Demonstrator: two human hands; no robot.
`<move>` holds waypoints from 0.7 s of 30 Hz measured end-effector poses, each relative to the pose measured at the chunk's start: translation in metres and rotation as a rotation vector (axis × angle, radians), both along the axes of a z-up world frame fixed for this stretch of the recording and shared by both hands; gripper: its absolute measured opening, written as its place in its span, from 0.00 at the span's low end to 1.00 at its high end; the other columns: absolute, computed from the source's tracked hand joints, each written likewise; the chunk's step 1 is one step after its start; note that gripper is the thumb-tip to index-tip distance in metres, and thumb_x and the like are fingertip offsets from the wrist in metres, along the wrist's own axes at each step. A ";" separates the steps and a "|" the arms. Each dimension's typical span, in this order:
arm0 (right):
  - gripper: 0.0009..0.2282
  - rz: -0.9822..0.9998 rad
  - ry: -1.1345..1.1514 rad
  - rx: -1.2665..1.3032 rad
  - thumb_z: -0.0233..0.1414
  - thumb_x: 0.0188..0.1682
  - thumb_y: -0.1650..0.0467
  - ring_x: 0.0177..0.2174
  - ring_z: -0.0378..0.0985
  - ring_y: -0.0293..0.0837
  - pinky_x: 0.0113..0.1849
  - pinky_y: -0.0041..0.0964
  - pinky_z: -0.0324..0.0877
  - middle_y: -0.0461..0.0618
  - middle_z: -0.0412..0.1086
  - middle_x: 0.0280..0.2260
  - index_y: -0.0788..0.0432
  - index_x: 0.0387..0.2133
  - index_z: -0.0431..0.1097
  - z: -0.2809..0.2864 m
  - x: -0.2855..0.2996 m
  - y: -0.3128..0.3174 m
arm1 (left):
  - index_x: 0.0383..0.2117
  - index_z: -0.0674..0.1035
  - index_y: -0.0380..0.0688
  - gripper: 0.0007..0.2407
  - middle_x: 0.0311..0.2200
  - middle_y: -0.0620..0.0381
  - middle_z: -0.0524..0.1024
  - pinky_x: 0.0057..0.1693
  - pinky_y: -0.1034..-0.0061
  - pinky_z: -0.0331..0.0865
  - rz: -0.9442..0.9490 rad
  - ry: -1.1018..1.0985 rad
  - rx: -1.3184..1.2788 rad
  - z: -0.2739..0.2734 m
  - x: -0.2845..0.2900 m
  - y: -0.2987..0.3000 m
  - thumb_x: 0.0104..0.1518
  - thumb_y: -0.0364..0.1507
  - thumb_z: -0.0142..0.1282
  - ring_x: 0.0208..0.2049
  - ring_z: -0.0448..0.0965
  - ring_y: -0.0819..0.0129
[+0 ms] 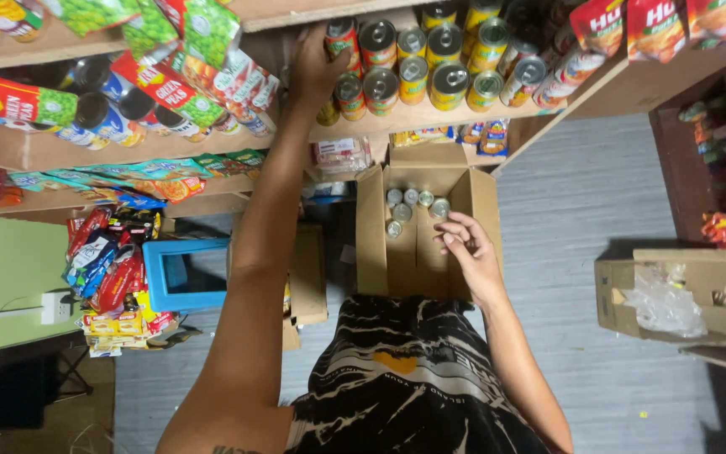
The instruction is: Stocking various canned goods and grocery items from boxes onto shelves in a store.
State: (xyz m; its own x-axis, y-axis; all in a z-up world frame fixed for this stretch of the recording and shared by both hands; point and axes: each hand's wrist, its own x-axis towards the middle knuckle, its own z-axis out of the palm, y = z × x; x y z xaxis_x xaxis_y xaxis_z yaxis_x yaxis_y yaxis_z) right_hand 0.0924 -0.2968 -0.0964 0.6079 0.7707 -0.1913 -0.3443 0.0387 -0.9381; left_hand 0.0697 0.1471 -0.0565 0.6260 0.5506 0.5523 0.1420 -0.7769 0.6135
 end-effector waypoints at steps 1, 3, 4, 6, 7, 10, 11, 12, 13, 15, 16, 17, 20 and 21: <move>0.17 0.011 -0.003 0.009 0.51 0.55 0.74 0.44 0.78 0.41 0.43 0.34 0.72 0.52 0.74 0.47 0.63 0.58 0.63 -0.005 0.001 0.000 | 0.51 0.76 0.40 0.18 0.47 0.41 0.77 0.57 0.56 0.68 -0.007 -0.026 -0.001 0.006 -0.005 -0.010 0.56 0.30 0.66 0.51 0.74 0.42; 0.16 0.010 0.014 -0.008 0.51 0.55 0.74 0.44 0.77 0.41 0.43 0.33 0.72 0.51 0.74 0.47 0.63 0.57 0.64 -0.014 0.001 -0.006 | 0.57 0.73 0.39 0.21 0.53 0.41 0.74 0.60 0.57 0.68 -0.025 -0.034 -0.027 0.014 -0.019 -0.041 0.58 0.30 0.66 0.55 0.72 0.42; 0.15 0.007 -0.004 -0.025 0.51 0.56 0.74 0.44 0.77 0.40 0.43 0.33 0.72 0.51 0.74 0.47 0.63 0.56 0.65 -0.018 0.002 -0.007 | 0.60 0.71 0.40 0.23 0.56 0.40 0.71 0.62 0.57 0.67 -0.006 -0.062 0.029 0.019 -0.026 -0.059 0.60 0.29 0.66 0.58 0.70 0.43; 0.15 -0.006 -0.009 -0.057 0.51 0.56 0.74 0.43 0.77 0.40 0.43 0.33 0.72 0.51 0.74 0.47 0.63 0.56 0.65 -0.025 0.003 -0.011 | 0.62 0.69 0.40 0.24 0.60 0.40 0.68 0.65 0.57 0.66 0.000 -0.079 0.068 0.018 -0.040 -0.098 0.62 0.28 0.67 0.61 0.68 0.43; 0.14 -0.023 0.009 -0.073 0.51 0.56 0.74 0.42 0.77 0.39 0.42 0.32 0.72 0.51 0.74 0.47 0.63 0.55 0.66 -0.028 0.003 -0.013 | 0.63 0.69 0.41 0.23 0.62 0.41 0.66 0.65 0.59 0.67 -0.004 -0.100 0.039 0.011 -0.048 -0.121 0.62 0.26 0.65 0.63 0.67 0.45; 0.13 -0.057 0.027 -0.124 0.52 0.56 0.73 0.41 0.77 0.38 0.41 0.31 0.72 0.50 0.74 0.46 0.63 0.54 0.67 -0.038 0.004 -0.020 | 0.61 0.70 0.42 0.22 0.61 0.44 0.68 0.67 0.59 0.67 -0.021 -0.079 -0.034 -0.023 -0.070 -0.183 0.59 0.23 0.63 0.64 0.68 0.50; 0.13 -0.063 0.018 -0.148 0.52 0.56 0.73 0.41 0.77 0.38 0.40 0.31 0.72 0.50 0.75 0.46 0.63 0.53 0.67 -0.042 0.004 -0.023 | 0.59 0.71 0.42 0.22 0.59 0.47 0.71 0.68 0.57 0.65 -0.028 -0.045 -0.066 -0.036 -0.078 -0.203 0.57 0.22 0.63 0.64 0.70 0.52; 0.13 -0.068 0.025 -0.157 0.52 0.56 0.73 0.41 0.77 0.38 0.40 0.31 0.72 0.50 0.75 0.46 0.63 0.53 0.67 -0.045 0.003 -0.026 | 0.59 0.71 0.42 0.22 0.59 0.47 0.71 0.68 0.57 0.65 -0.034 -0.039 -0.075 -0.059 -0.084 -0.221 0.57 0.22 0.63 0.64 0.70 0.52; 0.13 -0.074 0.033 -0.185 0.52 0.56 0.73 0.41 0.77 0.37 0.40 0.31 0.72 0.49 0.75 0.45 0.63 0.53 0.67 -0.049 0.001 -0.029 | 0.56 0.73 0.41 0.19 0.55 0.46 0.74 0.63 0.60 0.68 -0.040 0.021 -0.220 -0.081 -0.091 -0.238 0.58 0.24 0.63 0.58 0.74 0.52; 0.13 -0.079 0.049 -0.219 0.53 0.56 0.73 0.40 0.77 0.37 0.40 0.30 0.73 0.48 0.75 0.45 0.63 0.53 0.68 -0.056 -0.001 -0.033 | 0.53 0.75 0.41 0.17 0.51 0.46 0.77 0.59 0.63 0.72 -0.047 0.089 -0.369 -0.131 -0.106 -0.269 0.59 0.25 0.64 0.53 0.78 0.52; 0.13 -0.072 0.060 -0.237 0.53 0.56 0.73 0.40 0.77 0.36 0.39 0.30 0.73 0.47 0.74 0.45 0.62 0.53 0.68 -0.060 -0.002 -0.034 | 0.52 0.75 0.41 0.16 0.49 0.47 0.78 0.56 0.64 0.73 -0.044 0.128 -0.442 -0.159 -0.114 -0.282 0.58 0.26 0.63 0.50 0.79 0.53; 0.13 -0.065 0.072 -0.255 0.53 0.55 0.73 0.39 0.76 0.36 0.39 0.30 0.72 0.46 0.74 0.44 0.62 0.52 0.68 -0.063 -0.003 -0.036 | 0.51 0.76 0.41 0.16 0.48 0.47 0.79 0.53 0.66 0.74 -0.041 0.168 -0.515 -0.186 -0.121 -0.295 0.57 0.27 0.63 0.47 0.80 0.54; 0.13 -0.054 0.077 -0.276 0.53 0.55 0.74 0.39 0.77 0.35 0.39 0.29 0.72 0.45 0.74 0.42 0.62 0.52 0.68 -0.080 -0.006 -0.044 | 0.49 0.77 0.42 0.15 0.46 0.49 0.80 0.50 0.68 0.75 -0.071 0.268 -0.588 -0.212 -0.134 -0.311 0.57 0.29 0.64 0.44 0.81 0.56; 0.13 -0.055 0.082 -0.282 0.53 0.55 0.74 0.39 0.77 0.35 0.39 0.29 0.72 0.45 0.74 0.42 0.62 0.52 0.68 -0.080 -0.007 -0.046 | 0.49 0.77 0.42 0.15 0.46 0.49 0.80 0.50 0.68 0.75 -0.073 0.274 -0.594 -0.221 -0.136 -0.313 0.57 0.29 0.64 0.44 0.81 0.56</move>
